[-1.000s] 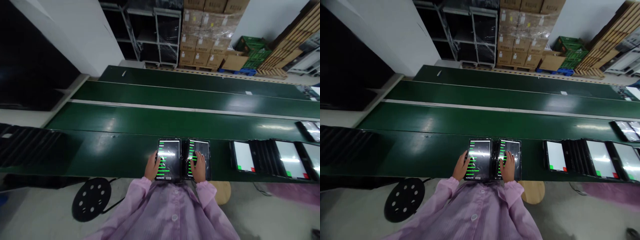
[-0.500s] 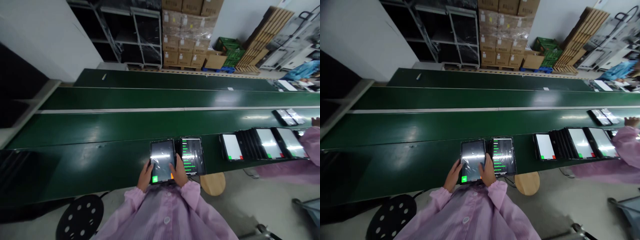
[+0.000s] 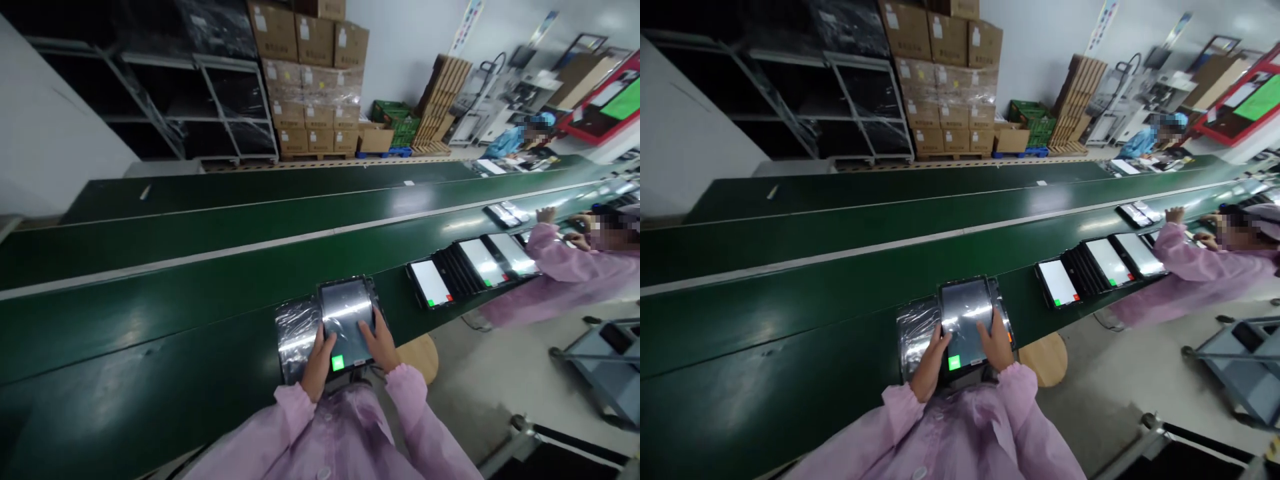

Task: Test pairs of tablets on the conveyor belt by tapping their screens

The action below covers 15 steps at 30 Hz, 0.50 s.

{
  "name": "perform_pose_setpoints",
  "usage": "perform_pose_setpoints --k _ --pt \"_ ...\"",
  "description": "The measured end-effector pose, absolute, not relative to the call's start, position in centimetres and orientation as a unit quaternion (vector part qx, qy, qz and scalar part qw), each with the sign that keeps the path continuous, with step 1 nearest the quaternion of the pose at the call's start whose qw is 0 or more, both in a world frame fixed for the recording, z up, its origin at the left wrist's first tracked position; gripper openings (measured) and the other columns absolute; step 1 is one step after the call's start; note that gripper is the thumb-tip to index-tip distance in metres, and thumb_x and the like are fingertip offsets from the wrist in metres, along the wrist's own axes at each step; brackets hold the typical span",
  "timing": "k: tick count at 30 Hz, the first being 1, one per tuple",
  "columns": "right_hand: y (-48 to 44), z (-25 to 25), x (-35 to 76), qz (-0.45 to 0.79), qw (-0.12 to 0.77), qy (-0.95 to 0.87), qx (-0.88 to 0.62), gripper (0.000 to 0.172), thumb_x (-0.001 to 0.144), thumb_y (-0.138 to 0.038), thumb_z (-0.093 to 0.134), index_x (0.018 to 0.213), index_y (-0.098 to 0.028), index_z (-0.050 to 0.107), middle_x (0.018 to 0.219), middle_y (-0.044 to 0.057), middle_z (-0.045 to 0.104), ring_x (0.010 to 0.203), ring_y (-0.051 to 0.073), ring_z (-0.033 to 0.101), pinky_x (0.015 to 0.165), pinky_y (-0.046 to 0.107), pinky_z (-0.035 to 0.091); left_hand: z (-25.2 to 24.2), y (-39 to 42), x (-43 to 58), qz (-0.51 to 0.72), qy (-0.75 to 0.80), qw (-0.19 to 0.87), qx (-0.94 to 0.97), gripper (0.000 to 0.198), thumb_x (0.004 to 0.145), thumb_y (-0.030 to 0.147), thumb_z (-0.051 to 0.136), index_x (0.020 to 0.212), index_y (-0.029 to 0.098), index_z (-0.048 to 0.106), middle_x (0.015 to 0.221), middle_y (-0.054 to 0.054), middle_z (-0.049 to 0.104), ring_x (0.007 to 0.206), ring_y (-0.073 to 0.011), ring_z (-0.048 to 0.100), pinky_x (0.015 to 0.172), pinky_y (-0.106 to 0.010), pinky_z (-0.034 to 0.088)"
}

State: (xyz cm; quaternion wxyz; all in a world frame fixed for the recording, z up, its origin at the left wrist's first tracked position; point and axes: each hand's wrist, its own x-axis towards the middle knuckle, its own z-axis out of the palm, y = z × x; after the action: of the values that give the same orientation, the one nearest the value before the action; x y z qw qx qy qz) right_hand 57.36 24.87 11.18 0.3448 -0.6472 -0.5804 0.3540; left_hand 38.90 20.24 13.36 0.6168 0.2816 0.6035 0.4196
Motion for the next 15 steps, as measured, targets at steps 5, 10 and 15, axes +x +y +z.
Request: perform_pose_setpoints --k 5,10,15 --pt "27.0 8.7 62.2 0.378 0.294 -0.557 -0.678 0.088 0.091 -0.067 0.055 0.156 -0.008 0.041 0.163 0.021 0.039 0.152 0.034 0.036 0.127 0.053 0.025 11.4 22.2 43.1 0.345 0.652 0.606 0.298 0.086 0.096 0.06 0.05 0.166 0.024 0.015 0.175 -0.005 0.011 0.161 -0.027 0.011 0.131 -0.045 0.016" --pt "27.0 4.8 62.9 0.412 0.343 -0.553 -0.637 0.075 0.096 -0.062 0.053 0.153 -0.013 0.048 0.159 0.019 0.046 0.147 0.034 0.046 0.122 0.053 0.036 7.7 23.0 44.3 0.323 0.709 0.58 0.237 0.088 0.096 0.065 0.041 0.165 0.018 0.014 0.174 -0.01 0.014 0.161 -0.0251 0.012 0.131 -0.044 0.016" --pt "26.1 3.0 61.5 0.397 0.374 -0.56 -0.623 0.076 0.089 -0.057 0.067 0.152 -0.017 0.052 0.153 0.018 0.052 0.141 0.044 0.049 0.115 0.066 0.042 5.2 23.0 44.1 0.303 0.765 0.519 0.232 0.098 0.089 0.08 0.037 0.163 0.02 0.016 0.175 -0.012 0.012 0.16 -0.0282 0.013 0.129 -0.046 0.02"
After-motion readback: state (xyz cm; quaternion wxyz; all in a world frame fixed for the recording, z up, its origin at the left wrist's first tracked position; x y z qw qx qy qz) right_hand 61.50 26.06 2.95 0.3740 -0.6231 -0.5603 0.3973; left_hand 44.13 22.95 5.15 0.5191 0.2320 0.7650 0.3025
